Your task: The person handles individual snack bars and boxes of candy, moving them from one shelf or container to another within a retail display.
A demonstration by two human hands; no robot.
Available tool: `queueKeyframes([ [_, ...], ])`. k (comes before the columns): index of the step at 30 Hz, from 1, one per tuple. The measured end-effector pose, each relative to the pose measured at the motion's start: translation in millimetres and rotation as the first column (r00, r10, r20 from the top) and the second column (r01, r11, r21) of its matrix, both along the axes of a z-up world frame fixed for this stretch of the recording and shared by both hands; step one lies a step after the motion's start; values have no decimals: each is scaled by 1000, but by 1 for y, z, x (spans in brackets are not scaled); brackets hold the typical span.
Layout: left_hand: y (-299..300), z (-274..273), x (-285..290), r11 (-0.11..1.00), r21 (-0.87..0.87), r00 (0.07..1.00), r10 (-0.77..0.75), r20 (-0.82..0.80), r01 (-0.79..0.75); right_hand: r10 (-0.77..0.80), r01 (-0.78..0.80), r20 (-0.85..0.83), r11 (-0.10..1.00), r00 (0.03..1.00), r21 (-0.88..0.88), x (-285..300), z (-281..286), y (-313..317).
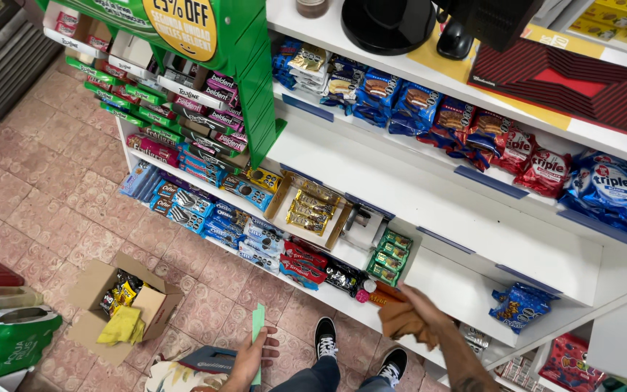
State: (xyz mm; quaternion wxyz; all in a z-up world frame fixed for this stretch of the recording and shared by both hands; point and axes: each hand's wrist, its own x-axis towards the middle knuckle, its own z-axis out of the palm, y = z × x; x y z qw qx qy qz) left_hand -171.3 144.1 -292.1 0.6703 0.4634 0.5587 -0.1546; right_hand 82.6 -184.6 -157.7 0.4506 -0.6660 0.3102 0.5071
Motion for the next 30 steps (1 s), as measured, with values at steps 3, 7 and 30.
queueKeyframes([
  [3, -5, 2, 0, 1000, -15, 1000, -1, 14, 1, 12, -18, 62, 996, 998, 86, -9, -49, 3],
  [7, -7, 24, 0, 1000, 18, 1000, -23, 7, 23, -305, 295, 96, 950, 947, 105, -9, -74, 14],
  [30, -75, 73, 40, 805, -180, 821, -526, 221, 565, 161, -302, 425, 909, 891, 288, -154, -96, 7],
])
